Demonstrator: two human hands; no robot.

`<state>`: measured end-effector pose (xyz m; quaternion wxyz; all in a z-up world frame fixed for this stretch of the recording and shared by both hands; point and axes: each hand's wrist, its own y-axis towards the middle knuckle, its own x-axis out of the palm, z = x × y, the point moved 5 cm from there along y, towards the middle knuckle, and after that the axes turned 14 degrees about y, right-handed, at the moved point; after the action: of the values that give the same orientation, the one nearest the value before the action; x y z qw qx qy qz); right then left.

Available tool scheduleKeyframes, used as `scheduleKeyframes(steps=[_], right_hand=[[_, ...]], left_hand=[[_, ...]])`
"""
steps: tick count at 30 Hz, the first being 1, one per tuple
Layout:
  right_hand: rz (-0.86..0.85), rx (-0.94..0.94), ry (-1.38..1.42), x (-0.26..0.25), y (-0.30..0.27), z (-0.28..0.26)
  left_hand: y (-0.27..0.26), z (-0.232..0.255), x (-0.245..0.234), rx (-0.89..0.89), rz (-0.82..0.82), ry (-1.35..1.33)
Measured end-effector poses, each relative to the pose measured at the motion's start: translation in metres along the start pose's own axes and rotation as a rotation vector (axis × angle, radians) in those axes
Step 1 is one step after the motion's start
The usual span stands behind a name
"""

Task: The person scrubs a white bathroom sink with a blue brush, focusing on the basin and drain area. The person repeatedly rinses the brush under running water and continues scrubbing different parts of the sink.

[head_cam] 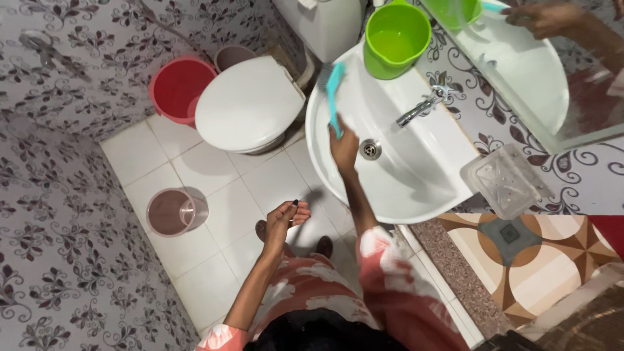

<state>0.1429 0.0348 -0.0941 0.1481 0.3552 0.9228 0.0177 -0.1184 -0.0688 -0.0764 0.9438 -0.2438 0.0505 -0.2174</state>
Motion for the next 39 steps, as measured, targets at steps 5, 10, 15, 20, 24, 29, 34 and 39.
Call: scheduleKeyframes(steps=[5,10,15,20,24,29,34,39], right_hand=[[0.043,0.126,0.135,-0.007,0.03,0.009],[0.017,-0.049,0.163,0.007,0.01,0.042],[0.035,0.307,0.327,-0.002,0.039,0.045],[-0.075,0.229,0.352,-0.007,-0.002,0.036],[-0.031,0.316,0.372,-0.006,0.02,0.026],[-0.144,-0.452,0.202,-0.005,-0.006,0.015],[-0.06,0.2,0.092,0.002,0.02,0.031],[-0.015,0.18,0.194,0.008,0.005,0.027]], left_hand=[[-0.009,0.009,0.001,0.035,-0.002,0.02],[-0.015,0.006,-0.006,-0.038,0.016,0.013],[-0.004,0.002,-0.006,0.022,-0.005,-0.004],[-0.002,-0.009,0.001,0.153,-0.055,0.025],[0.001,-0.013,0.003,0.152,-0.078,0.087],[0.001,-0.009,0.003,0.139,-0.085,0.114],[0.005,-0.01,0.003,0.14,-0.098,0.107],[0.006,-0.012,0.002,0.123,-0.081,0.094]])
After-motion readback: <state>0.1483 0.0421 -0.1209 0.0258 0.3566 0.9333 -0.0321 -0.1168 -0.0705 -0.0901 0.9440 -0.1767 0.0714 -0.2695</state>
